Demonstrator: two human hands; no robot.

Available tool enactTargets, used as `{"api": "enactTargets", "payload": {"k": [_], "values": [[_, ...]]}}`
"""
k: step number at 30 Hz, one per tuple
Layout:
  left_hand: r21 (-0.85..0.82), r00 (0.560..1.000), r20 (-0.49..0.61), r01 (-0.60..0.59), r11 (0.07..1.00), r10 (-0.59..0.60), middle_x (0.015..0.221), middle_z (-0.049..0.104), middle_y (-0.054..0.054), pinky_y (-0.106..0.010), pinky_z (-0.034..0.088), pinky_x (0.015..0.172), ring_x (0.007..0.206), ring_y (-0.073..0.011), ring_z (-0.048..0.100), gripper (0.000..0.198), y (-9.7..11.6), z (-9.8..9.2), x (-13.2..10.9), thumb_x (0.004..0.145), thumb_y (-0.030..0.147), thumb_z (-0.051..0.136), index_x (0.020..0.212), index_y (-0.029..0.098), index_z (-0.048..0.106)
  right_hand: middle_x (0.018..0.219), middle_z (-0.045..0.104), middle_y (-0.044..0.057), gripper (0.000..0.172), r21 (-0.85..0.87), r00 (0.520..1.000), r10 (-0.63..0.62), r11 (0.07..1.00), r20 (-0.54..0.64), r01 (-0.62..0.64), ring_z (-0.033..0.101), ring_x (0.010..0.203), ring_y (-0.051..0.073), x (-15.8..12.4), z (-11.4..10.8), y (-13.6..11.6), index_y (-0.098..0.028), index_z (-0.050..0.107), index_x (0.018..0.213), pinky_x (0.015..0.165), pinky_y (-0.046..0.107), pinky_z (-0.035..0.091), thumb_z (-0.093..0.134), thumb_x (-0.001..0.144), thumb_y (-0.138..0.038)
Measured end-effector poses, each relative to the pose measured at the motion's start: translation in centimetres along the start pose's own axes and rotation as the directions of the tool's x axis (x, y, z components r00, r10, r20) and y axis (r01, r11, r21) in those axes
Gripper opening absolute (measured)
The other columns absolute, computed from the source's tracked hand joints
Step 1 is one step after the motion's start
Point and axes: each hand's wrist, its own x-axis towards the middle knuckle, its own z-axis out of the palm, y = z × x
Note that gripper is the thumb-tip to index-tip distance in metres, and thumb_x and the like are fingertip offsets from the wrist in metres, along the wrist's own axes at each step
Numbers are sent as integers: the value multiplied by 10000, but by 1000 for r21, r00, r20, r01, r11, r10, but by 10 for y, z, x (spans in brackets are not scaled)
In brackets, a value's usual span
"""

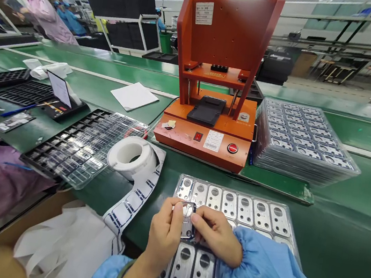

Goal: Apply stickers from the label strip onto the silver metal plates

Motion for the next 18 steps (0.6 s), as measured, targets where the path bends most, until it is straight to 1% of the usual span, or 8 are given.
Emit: {"api": "enactTargets", "payload": {"k": [3,6,8,10,12,16,18], "values": [[-11,1000,28,-2,1000,2,681,622,10,-220,450,576,606,-129,590,224,2,0,0,917,304,380,837,187,554,524,480,-39,413,16,999,-8,1000,-36,8,444,472,105,0,0,1,-186,477,649,459,217,342,499,887,-523],[-24,997,82,11,1000,-9,637,598,24,-214,431,547,558,-120,564,229,5,1,-1,918,302,375,814,188,545,514,473,-45,409,64,996,45,997,-79,-40,432,468,101,1,-2,1,-179,492,676,467,215,341,502,884,-531],[-24,995,94,24,999,-22,609,580,31,-213,417,528,531,-117,546,231,7,1,-2,914,300,376,790,189,537,505,473,-44,416,86,995,75,994,-71,-69,429,467,100,1,-4,1,-175,498,678,472,215,342,495,887,-534],[-34,995,100,24,999,-20,614,583,30,-212,412,530,531,-116,546,227,8,2,-3,909,295,378,783,189,534,513,480,-40,416,102,995,83,992,-47,-78,444,472,103,3,-5,1,-169,517,694,477,216,351,500,880,-541],[-50,992,127,22,999,-15,601,579,35,-210,401,522,510,-111,535,224,9,3,-4,908,297,380,785,191,534,531,483,-36,421,109,995,91,990,-46,-86,458,476,106,4,-6,1,-164,537,705,472,216,354,511,865,-553],[-44,985,168,51,998,-43,521,517,53,-219,349,473,442,-108,471,241,9,7,-6,906,319,383,763,197,535,470,404,-55,475,97,986,136,987,-94,-127,388,412,94,4,-5,0,-173,524,620,409,215,288,514,831,-598],[-42,983,181,45,998,-37,542,541,42,-218,357,483,466,-113,495,242,7,8,-6,907,313,379,768,196,538,457,384,-60,489,88,987,127,989,-103,-118,366,405,93,4,-4,-1,-176,521,604,403,221,269,509,826,-612]]}}
